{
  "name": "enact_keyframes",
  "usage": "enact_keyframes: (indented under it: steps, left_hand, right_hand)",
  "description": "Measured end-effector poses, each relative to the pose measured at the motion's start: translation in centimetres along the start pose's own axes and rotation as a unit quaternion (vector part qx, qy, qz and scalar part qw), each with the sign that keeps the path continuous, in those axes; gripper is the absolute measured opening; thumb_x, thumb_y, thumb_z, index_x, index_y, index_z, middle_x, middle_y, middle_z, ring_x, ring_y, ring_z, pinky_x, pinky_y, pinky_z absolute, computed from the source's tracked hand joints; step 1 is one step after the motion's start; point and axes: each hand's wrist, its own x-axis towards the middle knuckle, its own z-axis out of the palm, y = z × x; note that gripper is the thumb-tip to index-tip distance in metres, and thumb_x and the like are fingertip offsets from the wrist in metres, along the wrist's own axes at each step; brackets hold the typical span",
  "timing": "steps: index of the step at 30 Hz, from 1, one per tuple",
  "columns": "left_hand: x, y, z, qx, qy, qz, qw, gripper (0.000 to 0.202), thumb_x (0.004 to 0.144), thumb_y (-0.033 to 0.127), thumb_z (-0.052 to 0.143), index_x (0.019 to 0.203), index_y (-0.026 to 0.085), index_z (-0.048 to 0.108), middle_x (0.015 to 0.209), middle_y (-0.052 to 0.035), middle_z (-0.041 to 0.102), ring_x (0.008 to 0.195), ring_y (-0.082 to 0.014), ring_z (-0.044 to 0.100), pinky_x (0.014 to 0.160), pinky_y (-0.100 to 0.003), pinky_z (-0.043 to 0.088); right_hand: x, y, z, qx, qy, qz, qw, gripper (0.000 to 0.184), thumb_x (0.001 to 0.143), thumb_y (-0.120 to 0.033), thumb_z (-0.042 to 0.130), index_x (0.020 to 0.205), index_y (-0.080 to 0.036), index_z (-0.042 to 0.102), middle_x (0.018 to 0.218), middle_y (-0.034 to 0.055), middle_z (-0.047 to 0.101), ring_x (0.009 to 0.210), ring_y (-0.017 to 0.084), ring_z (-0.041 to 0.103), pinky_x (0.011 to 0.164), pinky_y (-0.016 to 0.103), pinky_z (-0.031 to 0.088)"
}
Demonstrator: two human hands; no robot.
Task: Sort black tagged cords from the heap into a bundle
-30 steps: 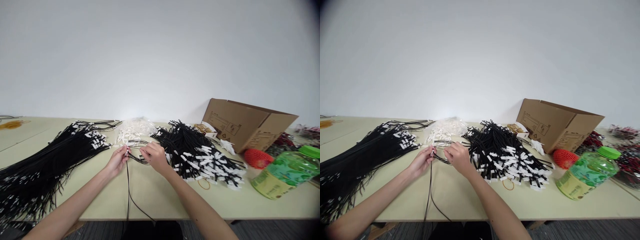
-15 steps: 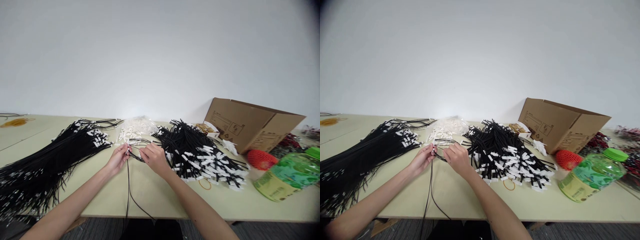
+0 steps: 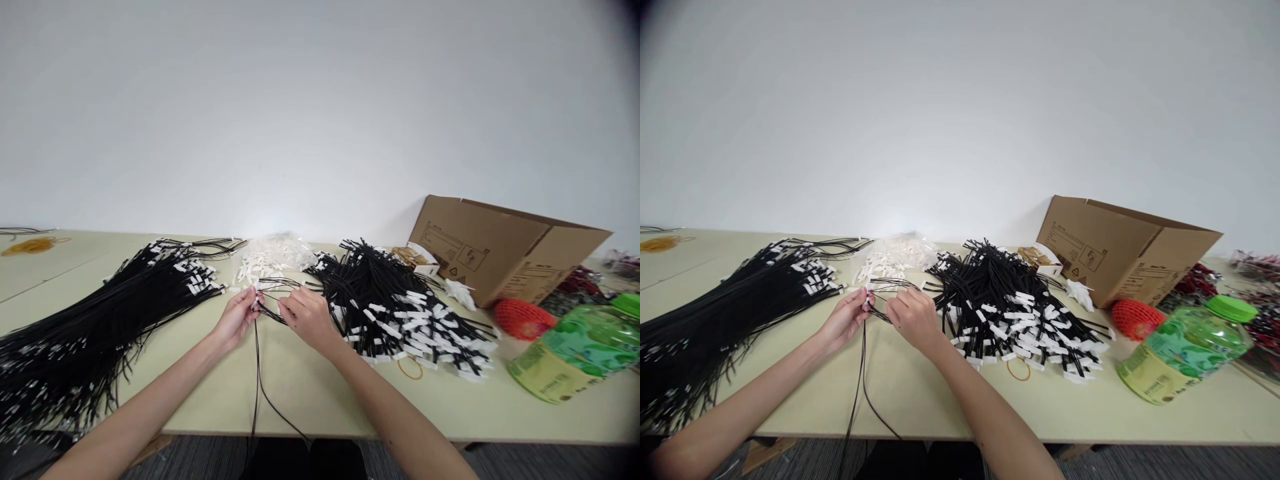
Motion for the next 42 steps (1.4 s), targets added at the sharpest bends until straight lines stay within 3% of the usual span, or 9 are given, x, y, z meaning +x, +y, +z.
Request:
enact_keyframes:
  steps: [8, 19, 32, 38, 42]
  left_hand:
    - [-0.3, -0.1, 0.5, 0.029, 0.008, 0.012, 0.999, 0.028, 0.066, 0.039, 0.067, 0.068, 0.013, 0.059, 0.061, 0.0015, 0.053, 0.049, -0.0051, 0.042, 0.041, -0.014, 0.031]
    - [-1.0, -0.8, 1.0, 0.022, -0.042, -0.033, 0.998, 0.025, 0.068, 0.036, 0.066, 0.065, 0.014, 0.058, 0.06, 0.0011, 0.053, 0.049, -0.0059, 0.041, 0.04, -0.015, 0.028]
    - [-1.2, -1.7, 0.9, -0.004, -0.023, -0.038, 0.999, 0.026, 0.067, 0.037, 0.068, 0.065, 0.012, 0.059, 0.06, 0.0015, 0.053, 0.05, -0.0044, 0.04, 0.042, -0.013, 0.031]
    - [-1.1, -1.3, 1.0, -0.004, -0.031, -0.047, 0.998, 0.027, 0.067, 0.038, 0.067, 0.065, 0.012, 0.059, 0.059, 0.0011, 0.054, 0.05, -0.0048, 0.041, 0.042, -0.014, 0.032]
    - [-1.1, -1.3, 1.1, 0.001, -0.038, -0.035, 0.999, 0.028, 0.066, 0.038, 0.068, 0.064, 0.012, 0.059, 0.057, 0.0016, 0.052, 0.048, -0.0047, 0.04, 0.04, -0.014, 0.028]
  right_hand:
    - [-0.2, -0.2, 0.3, -0.01, -0.012, 0.013, 1.0, 0.019, 0.086, -0.019, 0.046, 0.069, -0.018, 0.055, 0.063, 0.0008, 0.053, 0.064, 0.013, 0.047, 0.06, 0.026, 0.032]
    - [-0.2, -1.1, 0.5, -0.026, -0.026, 0.007, 0.999, 0.028, 0.088, -0.024, 0.045, 0.061, -0.018, 0.051, 0.061, 0.0007, 0.049, 0.062, 0.012, 0.044, 0.055, 0.026, 0.029]
    - [-0.5, -1.0, 1.1, -0.018, -0.028, -0.004, 0.999, 0.029, 0.088, -0.021, 0.045, 0.059, -0.018, 0.05, 0.059, 0.0003, 0.049, 0.061, 0.012, 0.042, 0.056, 0.026, 0.03]
    - [-0.4, -0.9, 1.0, 0.007, -0.012, 0.033, 0.999, 0.019, 0.087, -0.022, 0.046, 0.073, -0.019, 0.057, 0.086, 0.0042, 0.058, 0.075, 0.014, 0.047, 0.065, 0.026, 0.037]
    - [-0.1, -1.1, 0.8, 0.021, -0.025, -0.007, 0.999, 0.018, 0.088, -0.018, 0.043, 0.076, -0.016, 0.056, 0.09, 0.0053, 0.06, 0.081, 0.014, 0.05, 0.069, 0.025, 0.04]
